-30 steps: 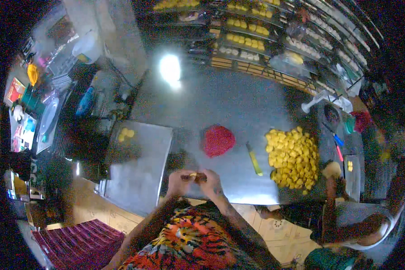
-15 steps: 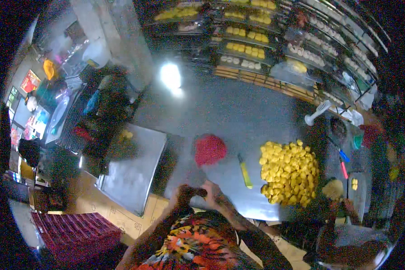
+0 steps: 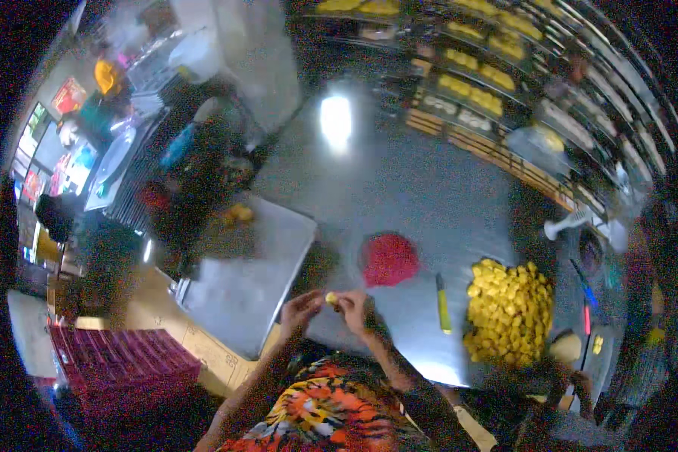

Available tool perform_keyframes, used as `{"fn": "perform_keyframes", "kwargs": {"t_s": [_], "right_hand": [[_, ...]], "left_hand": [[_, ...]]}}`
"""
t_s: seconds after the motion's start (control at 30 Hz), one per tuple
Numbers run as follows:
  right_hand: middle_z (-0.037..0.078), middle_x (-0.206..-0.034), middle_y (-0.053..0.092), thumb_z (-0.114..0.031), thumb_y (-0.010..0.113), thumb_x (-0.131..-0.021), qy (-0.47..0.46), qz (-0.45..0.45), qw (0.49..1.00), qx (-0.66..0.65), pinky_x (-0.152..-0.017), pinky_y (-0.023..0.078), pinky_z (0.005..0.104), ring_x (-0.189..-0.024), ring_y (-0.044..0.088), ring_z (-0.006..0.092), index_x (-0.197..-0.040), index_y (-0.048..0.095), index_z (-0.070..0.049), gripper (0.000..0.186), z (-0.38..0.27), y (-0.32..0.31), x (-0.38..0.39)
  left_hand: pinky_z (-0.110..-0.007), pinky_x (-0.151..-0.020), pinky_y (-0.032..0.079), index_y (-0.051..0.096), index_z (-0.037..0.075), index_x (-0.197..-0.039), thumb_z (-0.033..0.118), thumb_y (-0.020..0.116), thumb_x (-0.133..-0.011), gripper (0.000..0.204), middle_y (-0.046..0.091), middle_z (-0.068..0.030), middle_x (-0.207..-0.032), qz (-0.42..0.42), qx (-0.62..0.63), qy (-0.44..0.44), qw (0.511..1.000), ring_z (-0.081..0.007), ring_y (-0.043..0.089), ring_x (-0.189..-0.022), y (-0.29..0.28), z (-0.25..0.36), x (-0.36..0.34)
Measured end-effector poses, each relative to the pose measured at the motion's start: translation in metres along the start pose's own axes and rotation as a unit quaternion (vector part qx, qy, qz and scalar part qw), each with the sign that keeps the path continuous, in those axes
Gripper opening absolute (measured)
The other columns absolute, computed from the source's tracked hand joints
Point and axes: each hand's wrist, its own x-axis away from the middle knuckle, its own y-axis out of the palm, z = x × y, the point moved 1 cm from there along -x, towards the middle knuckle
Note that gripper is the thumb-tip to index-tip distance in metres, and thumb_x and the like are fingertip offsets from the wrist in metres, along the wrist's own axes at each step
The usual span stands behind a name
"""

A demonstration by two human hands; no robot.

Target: The person fills dough pieces with paste by hand, shapes them into balls, and arranges them on a baking tray. The person makes indentations on the dough balls, places the tray onto a rack, and resumes shaping more dough.

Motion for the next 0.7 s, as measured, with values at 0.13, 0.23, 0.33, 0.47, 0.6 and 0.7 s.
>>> {"fn": "perform_keyframes", "kwargs": {"t_s": [0.13, 0.23, 0.33, 0.47, 0.6, 0.7], "right_hand": [[0.014, -0.097, 0.071, 0.002, 0.061, -0.089, 0.036, -0.036, 0.998, -0.042, -0.071, 0.056, 0.0302, -0.083, 0.069, 0.0187, -0.108, 0.069, 0.001, 0.021, 0.008, 0.047, -0.039], [0.015, -0.114, 0.065, 0.002, 0.058, -0.092, 0.05, -0.079, 0.988, -0.122, -0.071, 0.058, 0.0294, -0.086, 0.068, 0.0181, -0.126, 0.059, -0.002, 0.034, 0.003, 0.081, -0.062], [0.016, -0.128, 0.057, 0.001, 0.055, -0.095, 0.102, -0.154, 0.965, -0.187, -0.071, 0.059, 0.0283, -0.087, 0.067, 0.0168, -0.14, 0.047, -0.004, 0.046, -0.053, 0.093, -0.08], [0.012, -0.121, 0.06, -0.001, 0.056, -0.095, 0.215, -0.156, 0.954, -0.139, -0.065, 0.057, 0.0267, -0.082, 0.066, 0.0148, -0.138, 0.049, -0.004, 0.043, -0.034, 0.058, -0.064], [0.009, -0.107, 0.066, -0.005, 0.058, -0.095, 0.26, -0.117, 0.951, -0.119, -0.062, 0.055, 0.0249, -0.079, 0.067, 0.0143, -0.133, 0.055, -0.003, 0.038, 0.01, 0.038, -0.021], [0.01, -0.106, 0.067, -0.007, 0.057, -0.096, 0.296, -0.066, 0.95, -0.076, -0.062, 0.055, 0.0241, -0.078, 0.068, 0.0143, -0.131, 0.056, -0.002, 0.036, 0.006, -0.009, 0.009]], "left_hand": [[-0.029, -0.087, 0.052, 0.062, -0.01, -0.117, 0.013, 0.069, -0.09, 0.036, 0.07, -0.0124, -0.106, -0.015, 0.104, -0.059, 0.993, -0.0165, 0.065, -0.096, -0.022, 0.017, -0.03], [-0.032, -0.083, 0.053, 0.065, -0.008, -0.114, 0.007, 0.07, -0.087, 0.031, 0.071, -0.0115, -0.102, 0.031, 0.02, 0.03, 0.999, -0.0179, 0.067, -0.091, -0.074, 0.031, -0.067], [-0.034, -0.086, 0.053, 0.069, 0.0, -0.108, 0.006, 0.065, -0.088, 0.021, 0.072, -0.0133, -0.103, 0.159, -0.195, 0.128, 0.959, -0.0199, 0.068, -0.095, -0.182, -0.002, -0.139], [-0.038, -0.097, 0.049, 0.064, 0.005, -0.12, 0.006, 0.058, -0.089, 0.031, 0.065, -0.017, -0.121, 0.077, 0.074, 0.163, 0.981, -0.0283, 0.062, -0.114, -0.23, 0.037, -0.215], [-0.041, -0.104, 0.044, 0.049, 0.007, -0.138, 0.007, 0.057, -0.086, 0.053, 0.059, -0.017, -0.132, -0.012, -0.336, 0.271, 0.902, -0.0328, 0.054, -0.125, -0.296, -0.008, -0.234], [-0.044, -0.109, 0.04, 0.036, 0.007, -0.147, 0.009, 0.057, -0.087, 0.064, 0.054, -0.0177, -0.137, -0.014, -0.558, 0.34, 0.757, -0.0348, 0.049, -0.13, -0.216, 0.074, -0.202]]}}
